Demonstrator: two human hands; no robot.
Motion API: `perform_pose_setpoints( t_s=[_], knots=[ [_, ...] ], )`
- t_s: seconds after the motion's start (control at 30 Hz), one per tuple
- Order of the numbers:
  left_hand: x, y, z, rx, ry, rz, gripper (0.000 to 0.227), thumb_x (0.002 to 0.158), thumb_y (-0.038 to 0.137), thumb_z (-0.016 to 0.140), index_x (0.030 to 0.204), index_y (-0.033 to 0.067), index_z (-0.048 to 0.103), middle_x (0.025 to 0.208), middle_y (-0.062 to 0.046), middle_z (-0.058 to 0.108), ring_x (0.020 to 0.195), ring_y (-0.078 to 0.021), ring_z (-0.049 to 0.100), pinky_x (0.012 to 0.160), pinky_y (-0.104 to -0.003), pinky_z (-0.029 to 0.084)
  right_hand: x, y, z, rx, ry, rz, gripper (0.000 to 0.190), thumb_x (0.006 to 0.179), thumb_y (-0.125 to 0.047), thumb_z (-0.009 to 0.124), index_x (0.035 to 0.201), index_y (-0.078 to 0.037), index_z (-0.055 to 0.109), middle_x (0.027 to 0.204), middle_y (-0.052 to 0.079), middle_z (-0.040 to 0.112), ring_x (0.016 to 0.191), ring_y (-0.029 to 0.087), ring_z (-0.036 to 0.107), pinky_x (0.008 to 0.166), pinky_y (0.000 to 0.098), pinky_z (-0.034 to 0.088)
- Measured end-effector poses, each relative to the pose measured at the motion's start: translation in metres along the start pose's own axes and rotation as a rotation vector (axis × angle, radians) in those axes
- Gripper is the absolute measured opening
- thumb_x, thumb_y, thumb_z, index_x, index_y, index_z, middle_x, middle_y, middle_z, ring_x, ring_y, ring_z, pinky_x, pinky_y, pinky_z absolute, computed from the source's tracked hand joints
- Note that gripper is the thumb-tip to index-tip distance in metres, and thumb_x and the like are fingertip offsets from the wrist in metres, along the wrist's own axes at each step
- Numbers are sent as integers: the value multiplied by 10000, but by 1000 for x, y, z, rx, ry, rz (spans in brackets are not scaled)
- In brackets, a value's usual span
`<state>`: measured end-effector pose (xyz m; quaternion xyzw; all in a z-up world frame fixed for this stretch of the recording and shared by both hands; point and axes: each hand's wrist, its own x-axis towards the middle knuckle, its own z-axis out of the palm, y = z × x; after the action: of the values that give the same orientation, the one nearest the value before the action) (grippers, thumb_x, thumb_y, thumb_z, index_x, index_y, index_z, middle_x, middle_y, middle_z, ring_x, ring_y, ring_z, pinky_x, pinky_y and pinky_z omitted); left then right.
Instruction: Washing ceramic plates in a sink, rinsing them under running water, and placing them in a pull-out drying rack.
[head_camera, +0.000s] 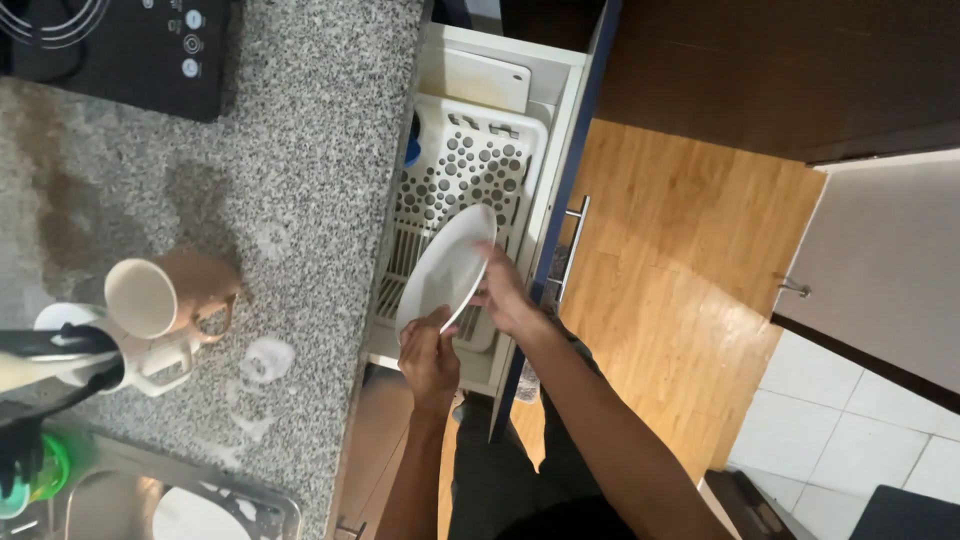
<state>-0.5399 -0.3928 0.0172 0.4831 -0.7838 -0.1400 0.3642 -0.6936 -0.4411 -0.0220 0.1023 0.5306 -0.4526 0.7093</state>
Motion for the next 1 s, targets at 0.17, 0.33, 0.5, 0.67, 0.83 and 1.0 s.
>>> perform_pose_setpoints(
  t_s=[0.17, 0.33, 0.5, 0.67, 0.83, 1.0],
  knots=[
    [-27, -39, 21, -70, -7, -188, 205, 904, 79, 738, 1107, 73, 761, 1009, -66, 786, 902, -262, 753, 938, -432, 524, 10, -20, 27, -256, -50, -29, 763, 961, -315, 540, 1574, 5, 218, 1368, 251, 440, 1272, 466, 530, 946, 571, 601],
    [-26, -57, 30, -95, 56, -404, 219, 938, 51, 702, 1133, 121, 768, 1050, -38, 781, 1010, -279, 729, 1029, -546, 431, 28, -22, 55, -388, -65, -18, 759, 974, -229, 498, 1603, 21, 153, 1557, 310, 291, 1393, 524, 414, 987, 566, 573],
    [-29, -79, 34, -73, 107, -441, 163, 906, 101, 747, 1059, 137, 788, 1016, -35, 786, 984, -266, 741, 1011, -488, 450, 18, -36, 83, -415, -92, 24, 759, 984, -206, 476, 1618, 18, 123, 1625, 313, 206, 1431, 528, 360, 1036, 573, 539],
    [-49, -109, 42, -71, 131, -503, 165, 871, 89, 773, 1020, 151, 807, 989, -51, 796, 979, -263, 749, 1003, -449, 486, 33, -31, 90, -431, -123, 35, 748, 992, -200, 474, 1613, 34, 128, 1598, 343, 252, 1384, 542, 426, 1036, 564, 547],
    [-45, -105, 43, -23, 161, -567, 178, 872, 159, 793, 1049, 170, 813, 1006, -71, 793, 1009, -254, 742, 976, -411, 519, 55, -16, 91, -450, -117, 37, 677, 1035, -205, 422, 1611, 33, 158, 1594, 357, 276, 1355, 541, 460, 1022, 564, 548],
    [-84, -131, 53, 106, 159, -691, 199, 895, 252, 817, 1078, 173, 814, 1022, -94, 786, 1015, -274, 731, 948, -433, 533, 39, -28, 110, -475, -150, 32, 649, 1068, -236, 394, 1629, -16, 151, 1621, 335, 233, 1434, 555, 333, 1072, 630, 487]
  ],
)
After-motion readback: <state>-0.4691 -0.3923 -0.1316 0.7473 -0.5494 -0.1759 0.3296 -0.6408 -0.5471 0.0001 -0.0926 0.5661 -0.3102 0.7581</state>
